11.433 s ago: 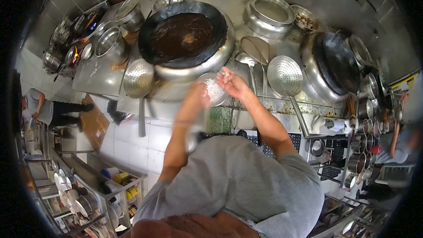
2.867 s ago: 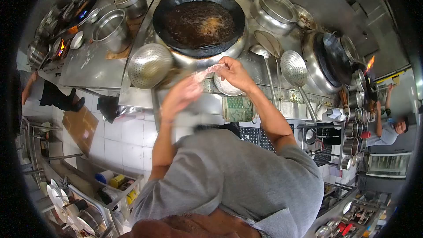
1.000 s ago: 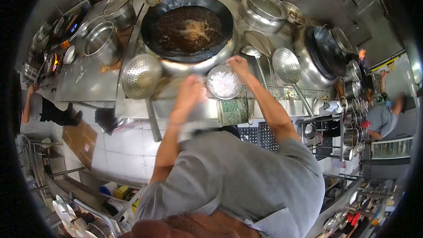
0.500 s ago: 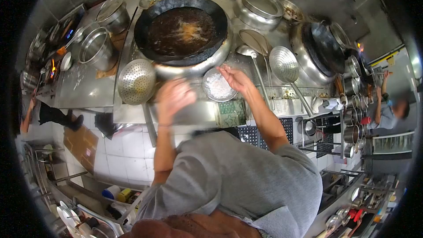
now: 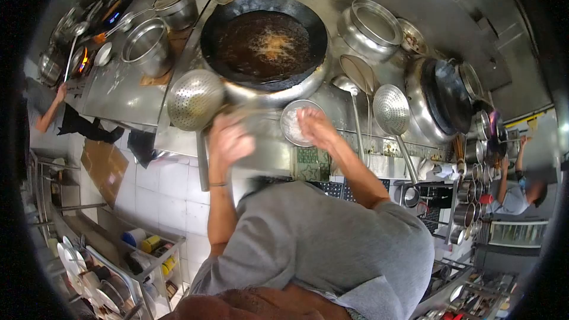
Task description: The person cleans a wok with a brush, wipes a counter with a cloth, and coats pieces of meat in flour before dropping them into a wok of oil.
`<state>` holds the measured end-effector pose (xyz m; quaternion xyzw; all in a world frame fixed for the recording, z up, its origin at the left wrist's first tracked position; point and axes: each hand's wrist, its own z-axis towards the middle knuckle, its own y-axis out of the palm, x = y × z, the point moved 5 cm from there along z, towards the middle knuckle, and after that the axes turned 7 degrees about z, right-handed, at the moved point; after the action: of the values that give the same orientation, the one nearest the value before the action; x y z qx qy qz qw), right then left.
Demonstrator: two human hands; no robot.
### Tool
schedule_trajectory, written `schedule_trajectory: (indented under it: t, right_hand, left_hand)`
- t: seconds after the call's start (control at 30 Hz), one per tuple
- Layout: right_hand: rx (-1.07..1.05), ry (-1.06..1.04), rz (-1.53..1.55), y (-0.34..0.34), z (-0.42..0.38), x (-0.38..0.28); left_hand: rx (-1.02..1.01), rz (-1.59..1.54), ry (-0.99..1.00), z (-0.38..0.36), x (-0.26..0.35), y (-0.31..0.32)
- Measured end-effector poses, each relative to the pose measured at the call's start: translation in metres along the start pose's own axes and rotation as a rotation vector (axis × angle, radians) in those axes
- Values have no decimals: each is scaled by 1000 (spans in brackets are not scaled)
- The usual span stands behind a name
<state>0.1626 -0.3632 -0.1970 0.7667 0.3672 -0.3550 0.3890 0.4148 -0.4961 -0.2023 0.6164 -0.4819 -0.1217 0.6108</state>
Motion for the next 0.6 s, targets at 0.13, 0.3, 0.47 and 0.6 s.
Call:
schedule_trajectory:
  t: [0.13, 0.3, 0.47, 0.6]
  right_hand:
    - [227, -974, -976, 39, 4, -148]
    - [106, -866, -1455, -23, 145, -194]
    - [101, -862, -1249, 31, 49, -205]
    - [-252, -390, -823, 50, -4, -110]
  left_hand:
    - [132, 67, 56, -22, 3, 8]
    - [138, 139, 132, -39, -18, 51]
    - [138, 605, 171, -39, -38, 88]
    - [-10, 994, 271, -8, -58, 100]
